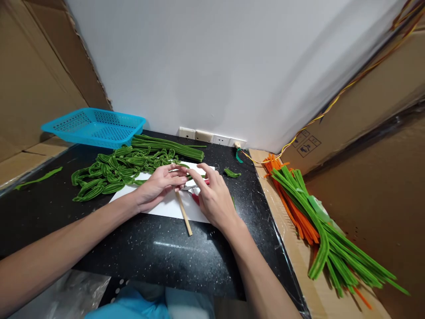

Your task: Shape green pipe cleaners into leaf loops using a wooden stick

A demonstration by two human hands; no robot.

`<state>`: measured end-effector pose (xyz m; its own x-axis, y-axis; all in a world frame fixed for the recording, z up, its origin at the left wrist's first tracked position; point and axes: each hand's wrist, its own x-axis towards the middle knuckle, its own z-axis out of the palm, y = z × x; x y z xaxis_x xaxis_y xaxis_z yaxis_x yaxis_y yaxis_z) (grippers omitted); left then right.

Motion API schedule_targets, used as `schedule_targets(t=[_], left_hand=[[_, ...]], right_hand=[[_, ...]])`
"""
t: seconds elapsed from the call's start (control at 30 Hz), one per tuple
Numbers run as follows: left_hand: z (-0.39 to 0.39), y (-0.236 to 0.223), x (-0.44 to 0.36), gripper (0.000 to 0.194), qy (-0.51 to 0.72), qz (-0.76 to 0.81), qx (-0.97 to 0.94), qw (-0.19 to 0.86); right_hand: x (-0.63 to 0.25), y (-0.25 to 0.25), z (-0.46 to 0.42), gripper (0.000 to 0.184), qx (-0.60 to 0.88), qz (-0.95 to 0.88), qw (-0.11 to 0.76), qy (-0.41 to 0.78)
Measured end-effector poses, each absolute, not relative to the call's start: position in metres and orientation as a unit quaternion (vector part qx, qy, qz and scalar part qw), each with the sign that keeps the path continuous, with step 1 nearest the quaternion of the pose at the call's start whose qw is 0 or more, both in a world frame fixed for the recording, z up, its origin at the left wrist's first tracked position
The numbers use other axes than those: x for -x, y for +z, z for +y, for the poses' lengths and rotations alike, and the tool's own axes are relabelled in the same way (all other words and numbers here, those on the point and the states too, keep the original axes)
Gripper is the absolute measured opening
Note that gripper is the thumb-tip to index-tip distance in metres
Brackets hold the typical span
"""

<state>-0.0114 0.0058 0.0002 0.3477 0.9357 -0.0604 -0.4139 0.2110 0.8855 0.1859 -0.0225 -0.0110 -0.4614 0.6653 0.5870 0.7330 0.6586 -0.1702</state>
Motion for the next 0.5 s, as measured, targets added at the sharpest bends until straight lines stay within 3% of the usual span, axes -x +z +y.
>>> schedule_targets(t=[0.3, 0.5], left_hand=[[0.0071, 0.0036, 0.0142, 0.023, 0.433, 0.282, -0.419, 0.747], [0.0060, 0.0017, 0.0154, 0.021, 0.402, 0.300, -0.496, 0.709]], right_hand=[[-0.1951, -0.0072, -0.0222, 0.050, 0.358, -0.857, 0.369, -0.037], [-0.1932, -0.0110, -0.0230, 0.041, 0.336, -0.854, 0.394, -0.053]])
